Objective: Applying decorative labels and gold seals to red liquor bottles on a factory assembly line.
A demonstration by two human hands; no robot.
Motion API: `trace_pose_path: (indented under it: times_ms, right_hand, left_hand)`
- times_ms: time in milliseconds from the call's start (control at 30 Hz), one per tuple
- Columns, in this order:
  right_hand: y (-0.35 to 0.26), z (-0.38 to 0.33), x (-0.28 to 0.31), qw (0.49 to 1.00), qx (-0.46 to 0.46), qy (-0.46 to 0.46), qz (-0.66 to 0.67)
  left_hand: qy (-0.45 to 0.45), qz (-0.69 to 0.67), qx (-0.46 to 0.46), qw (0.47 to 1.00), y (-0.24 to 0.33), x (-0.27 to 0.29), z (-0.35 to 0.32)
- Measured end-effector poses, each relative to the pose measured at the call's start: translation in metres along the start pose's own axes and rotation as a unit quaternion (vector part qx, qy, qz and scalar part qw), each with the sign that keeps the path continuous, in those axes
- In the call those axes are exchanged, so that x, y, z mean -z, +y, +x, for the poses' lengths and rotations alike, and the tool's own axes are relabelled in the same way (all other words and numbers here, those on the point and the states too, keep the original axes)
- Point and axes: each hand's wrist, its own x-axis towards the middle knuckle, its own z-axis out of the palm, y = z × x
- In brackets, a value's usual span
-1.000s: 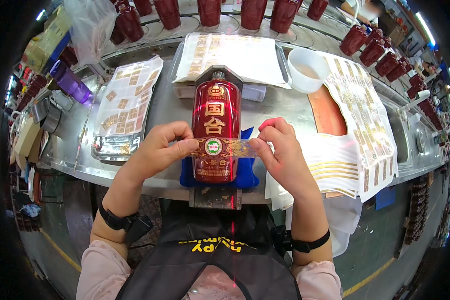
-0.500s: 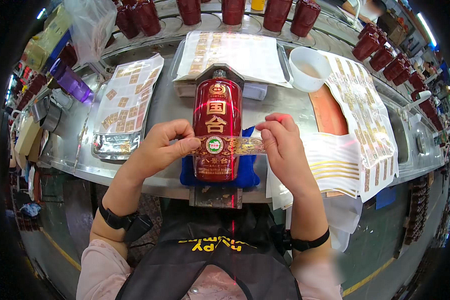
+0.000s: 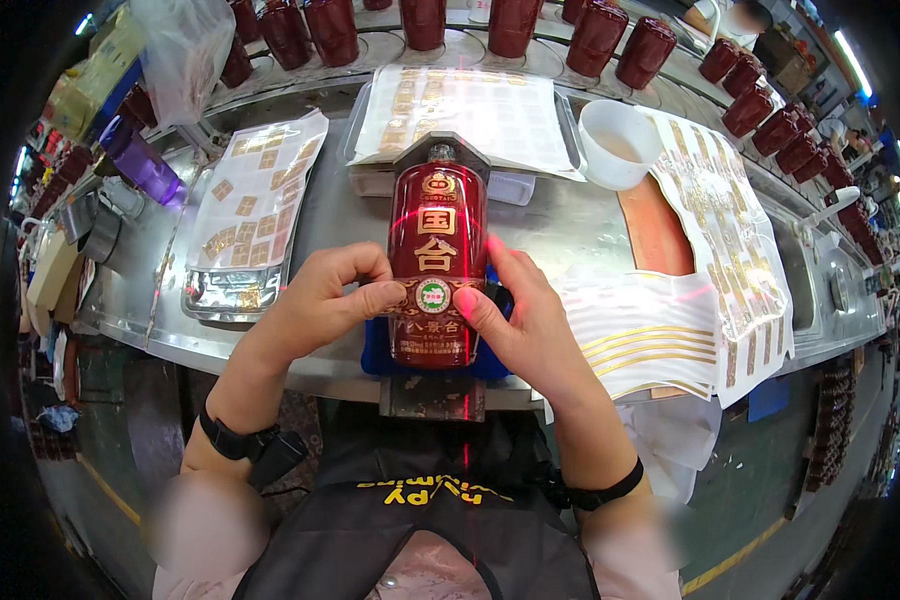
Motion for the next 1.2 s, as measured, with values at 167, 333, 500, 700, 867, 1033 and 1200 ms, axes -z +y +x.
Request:
trace_pose_path:
  times_ms: [167, 333, 500, 700, 867, 1033, 1200]
  right_hand:
    - [0.002, 0.000, 0.000, 1.000, 0.007, -0.001, 0.021]
    - [0.001, 0.000, 0.000, 1.000, 0.000, -0.002, 0.005]
    - [-0.001, -0.001, 0.000, 1.000, -0.006, -0.006, 0.008]
    - [-0.001, -0.001, -0.002, 0.993, -0.051, 0.005, 0.102]
    - [-0.001, -0.001, -0.003, 1.000, -0.010, 0.002, 0.007]
    - [0.001, -0.002, -0.005, 1.000, -0.021, 0.004, -0.007]
    - [-0.008, -0.003, 0.003, 0.999, -0.012, 0.031, 0.012]
  left_hand:
    - [-0.001, 0.014, 0.005, 1.000, 0.001, 0.001, 0.000]
    - [0.002, 0.023, -0.001, 1.000, 0.002, 0.000, 0.000]
    - [0.011, 0.035, 0.003, 0.999, -0.006, 0.002, -0.003]
    - [0.165, -0.043, -0.047, 0.984, -0.025, -0.025, -0.006]
    - [0.208, -0.010, -0.072, 0.975, -0.033, -0.048, -0.007]
    - [0.197, -0.063, -0.061, 0.976, -0.030, -0.050, -0.006]
    - [0.208, -0.072, -0.067, 0.973, -0.033, -0.052, -0.004]
